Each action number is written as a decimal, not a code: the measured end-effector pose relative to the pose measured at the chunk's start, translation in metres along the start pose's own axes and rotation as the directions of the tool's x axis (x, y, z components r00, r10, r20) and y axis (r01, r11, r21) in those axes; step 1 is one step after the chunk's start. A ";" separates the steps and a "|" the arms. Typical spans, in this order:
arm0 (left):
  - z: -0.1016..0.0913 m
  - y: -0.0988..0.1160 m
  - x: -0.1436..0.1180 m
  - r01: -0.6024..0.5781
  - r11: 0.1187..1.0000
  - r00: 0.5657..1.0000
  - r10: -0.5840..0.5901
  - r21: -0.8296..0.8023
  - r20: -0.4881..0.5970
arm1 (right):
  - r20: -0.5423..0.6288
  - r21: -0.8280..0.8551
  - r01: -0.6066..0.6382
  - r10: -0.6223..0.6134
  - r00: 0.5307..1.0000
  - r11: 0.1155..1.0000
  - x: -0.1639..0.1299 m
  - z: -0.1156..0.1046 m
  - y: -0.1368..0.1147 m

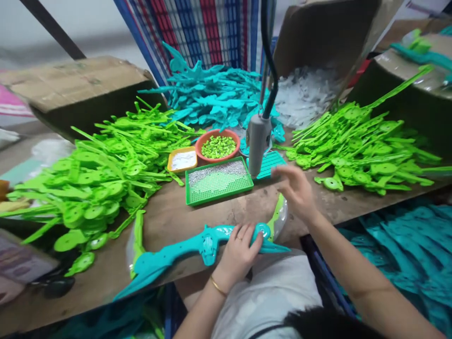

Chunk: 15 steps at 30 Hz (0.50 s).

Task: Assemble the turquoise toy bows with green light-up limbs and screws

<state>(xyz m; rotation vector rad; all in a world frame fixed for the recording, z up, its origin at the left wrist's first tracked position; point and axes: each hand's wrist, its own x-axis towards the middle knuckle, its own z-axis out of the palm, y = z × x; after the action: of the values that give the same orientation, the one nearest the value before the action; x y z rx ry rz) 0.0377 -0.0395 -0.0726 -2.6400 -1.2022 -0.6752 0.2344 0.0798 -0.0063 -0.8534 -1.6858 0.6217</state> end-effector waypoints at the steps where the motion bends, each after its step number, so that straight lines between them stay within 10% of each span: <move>1: -0.007 -0.002 0.005 -0.015 1.000 1.000 0.015 -0.009 -0.025 | 0.179 0.019 0.008 -0.011 0.984 1.000 -0.018 -0.014 -0.006; 3: -0.023 -0.005 0.015 -0.037 0.998 0.996 0.033 -0.057 -0.078 | 0.484 0.058 0.055 -0.076 0.872 0.997 -0.050 -0.033 -0.017; 5: -0.039 -0.008 0.026 -0.056 0.990 0.989 0.037 -0.131 -0.144 | 0.554 0.130 0.084 -0.142 0.821 0.988 -0.070 -0.040 -0.024; 10: -0.045 -0.007 0.060 -0.066 0.928 0.956 -0.047 -0.366 -0.291 | 0.235 0.263 0.034 -0.098 0.967 0.964 -0.075 -0.032 -0.028; 15: -0.049 -0.003 0.079 -0.023 0.922 0.951 -0.100 -0.386 -0.294 | 0.149 0.265 -0.110 0.072 0.986 0.958 -0.066 -0.032 -0.033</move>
<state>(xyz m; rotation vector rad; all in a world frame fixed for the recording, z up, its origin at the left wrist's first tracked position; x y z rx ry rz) 0.0643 0.0003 0.0073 -2.6623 -1.1251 -1.4054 0.2672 0.0067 -0.0106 -0.7056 -1.6411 0.9715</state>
